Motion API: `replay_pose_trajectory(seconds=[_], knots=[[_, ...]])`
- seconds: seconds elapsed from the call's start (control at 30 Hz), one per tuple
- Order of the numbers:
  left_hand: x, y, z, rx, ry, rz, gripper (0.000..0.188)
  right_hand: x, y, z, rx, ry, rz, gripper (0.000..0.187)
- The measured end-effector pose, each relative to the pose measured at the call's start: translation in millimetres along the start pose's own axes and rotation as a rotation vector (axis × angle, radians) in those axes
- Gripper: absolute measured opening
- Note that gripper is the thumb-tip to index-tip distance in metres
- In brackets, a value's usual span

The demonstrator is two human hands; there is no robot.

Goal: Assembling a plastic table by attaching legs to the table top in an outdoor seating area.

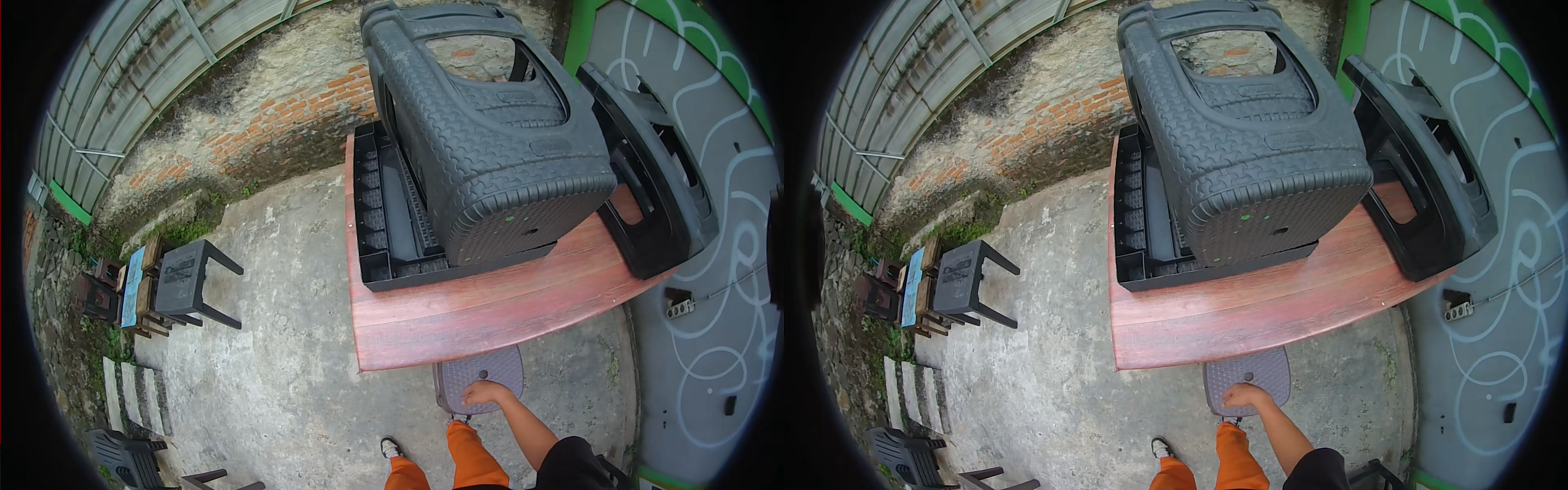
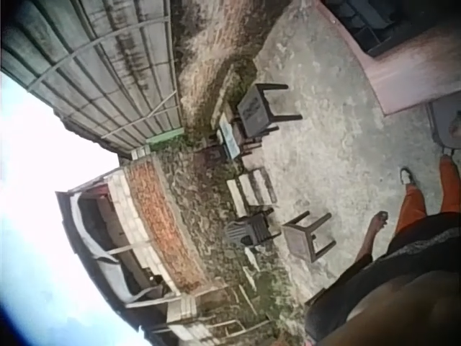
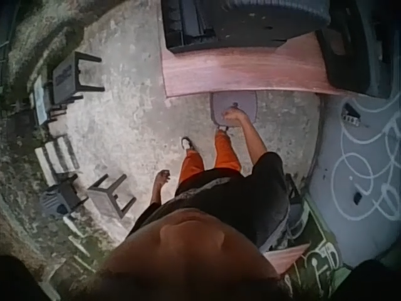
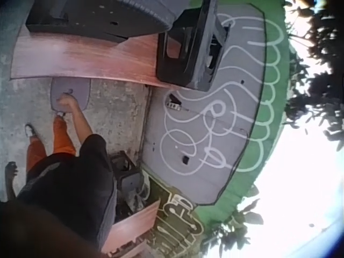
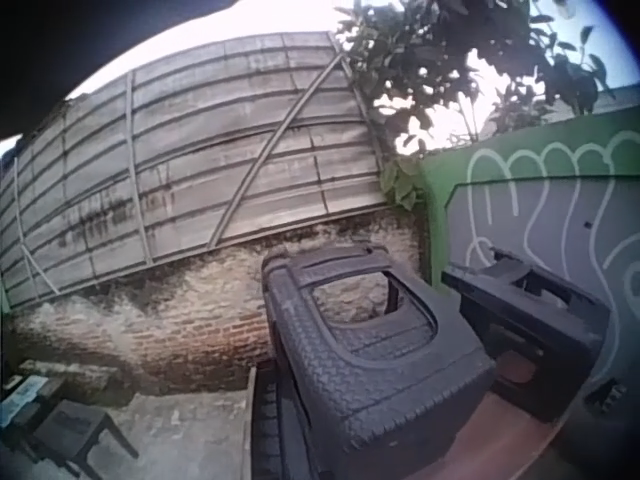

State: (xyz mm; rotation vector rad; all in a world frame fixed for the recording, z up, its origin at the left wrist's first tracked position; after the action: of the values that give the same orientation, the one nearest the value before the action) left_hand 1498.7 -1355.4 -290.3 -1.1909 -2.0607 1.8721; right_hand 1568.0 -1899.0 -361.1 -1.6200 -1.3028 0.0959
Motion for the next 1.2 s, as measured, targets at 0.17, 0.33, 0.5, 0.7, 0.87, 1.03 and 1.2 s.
replay_pose_trajectory(seconds=[0.17, 0.33, 0.5, 0.7, 0.87, 1.03, 1.2], knots=[[-66.2, 11.4, -7.4, -0.132, 0.330, 0.507, 0.027, 80.7, -144.5, -168.2, -0.396, 1.233, -0.370, 0.034], [-105.5, 56.5, -28.1, -0.142, 0.202, 0.262, 0.028, 107.9, -197.5, -291.0, -1.075, 1.560, -0.451, 0.042], [-120.0, 95.9, -60.4, -0.091, 0.000, 0.200, 0.023, 125.6, -166.2, -323.3, -1.020, 1.755, -0.502, 0.030], [-129.1, 166.2, -139.1, 0.034, 0.273, 0.226, 0.019, 124.0, -139.6, -321.0, -1.202, 1.768, -0.609, 0.028], [-186.0, 251.5, -257.2, 0.023, 0.456, 0.269, 0.016, 148.5, -128.6, -317.6, -1.378, 1.774, -0.636, 0.038], [-411.1, 285.9, -333.8, -0.283, 0.607, 0.702, 0.022, 185.1, -115.3, -303.7, -1.451, 1.780, -0.582, 0.051], [-678.4, 205.5, -274.7, -0.116, 0.389, 1.142, 0.023, 215.3, -99.1, -300.1, -1.548, 1.862, -0.458, 0.054]])
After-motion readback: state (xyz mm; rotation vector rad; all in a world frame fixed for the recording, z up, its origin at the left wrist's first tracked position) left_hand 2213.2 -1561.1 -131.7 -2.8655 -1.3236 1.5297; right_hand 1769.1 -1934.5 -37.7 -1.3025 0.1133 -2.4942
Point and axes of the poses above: each hand's wrist, its own y-axis towards the middle knuckle, its own z-axis out of the palm, x = y × z, the point moved 4 cm from there along y, towards the middle knuckle, and after that the axes turned 2 degrees about -x, right-handed, at the moved point
